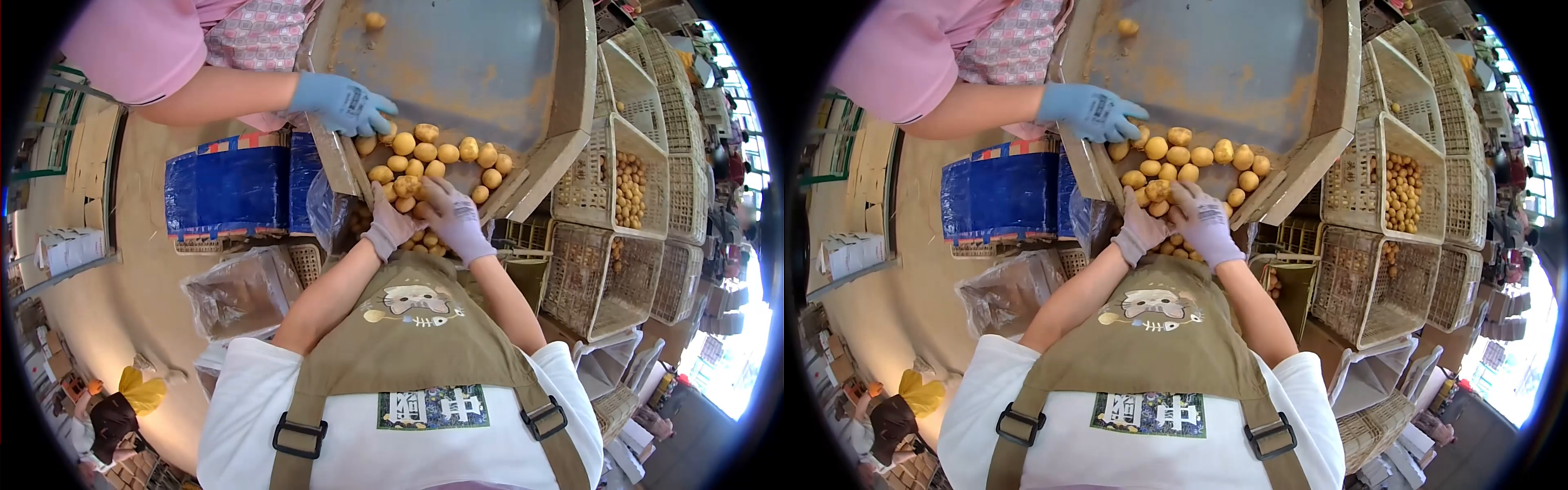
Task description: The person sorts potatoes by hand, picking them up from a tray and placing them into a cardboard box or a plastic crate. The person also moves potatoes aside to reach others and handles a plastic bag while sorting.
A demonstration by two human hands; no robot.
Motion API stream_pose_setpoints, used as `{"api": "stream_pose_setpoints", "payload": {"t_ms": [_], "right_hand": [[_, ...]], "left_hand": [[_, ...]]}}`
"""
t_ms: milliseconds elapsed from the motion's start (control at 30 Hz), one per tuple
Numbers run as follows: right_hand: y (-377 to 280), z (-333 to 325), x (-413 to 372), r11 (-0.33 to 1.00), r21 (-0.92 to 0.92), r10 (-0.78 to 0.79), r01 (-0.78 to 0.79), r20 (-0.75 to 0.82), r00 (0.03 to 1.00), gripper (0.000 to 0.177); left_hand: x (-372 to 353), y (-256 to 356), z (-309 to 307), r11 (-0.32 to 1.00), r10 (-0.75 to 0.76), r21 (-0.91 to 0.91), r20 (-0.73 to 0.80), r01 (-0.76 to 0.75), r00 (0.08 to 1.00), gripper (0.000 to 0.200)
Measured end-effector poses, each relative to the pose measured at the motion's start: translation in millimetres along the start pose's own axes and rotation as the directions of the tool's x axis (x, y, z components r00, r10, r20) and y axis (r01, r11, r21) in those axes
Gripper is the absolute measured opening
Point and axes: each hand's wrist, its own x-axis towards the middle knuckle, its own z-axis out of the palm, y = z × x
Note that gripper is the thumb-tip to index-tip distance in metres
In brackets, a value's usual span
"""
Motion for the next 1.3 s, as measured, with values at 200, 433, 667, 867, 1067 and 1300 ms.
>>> {"api": "stream_pose_setpoints", "payload": {"t_ms": [200, 433, 667, 867, 1067, 1300], "right_hand": [[-9, 27, 36, 0.955, 0.254, 0.129, -0.153, 0.108, 0.986, 0.045], [2, -86, 46, -0.149, 0.987, 0.358, 0.064, -0.006, 0.934, 0.048], [-40, -343, -23, 0.75, -0.485, -0.522, 0.45, -0.852, -0.047, 0.051], [59, -375, 41, 0.866, -0.048, 0.151, -0.498, -0.924, 0.352, 0.049], [83, -168, 31, 1.0, 0.014, 0.028, -0.025, -0.503, 0.864, 0.04], [48, -39, -13, 0.936, -0.351, 0.08, 0.003, 0.22, 0.972, 0.046]], "left_hand": [[-4, 1, 7, 0.999, -0.022, 0.037, -0.071, 0.025, 0.997, 0.1], [-15, 1, 13, 0.995, 0.023, 0.092, 0.191, -0.042, 0.981, 0.089], [-13, 1, 22, 0.997, -0.03, 0.075, -0.041, 0.033, 0.999, 0.087], [-20, 1, 29, 0.997, -0.019, 0.073, -0.077, 0.025, 0.997, 0.086], [-16, 0, 18, 0.989, 0.009, 0.15, 0.041, -0.015, 0.999, 0.081], [-11, -2, 14, 0.999, 0.038, 0.034, 0.055, -0.04, 0.998, 0.08]]}}
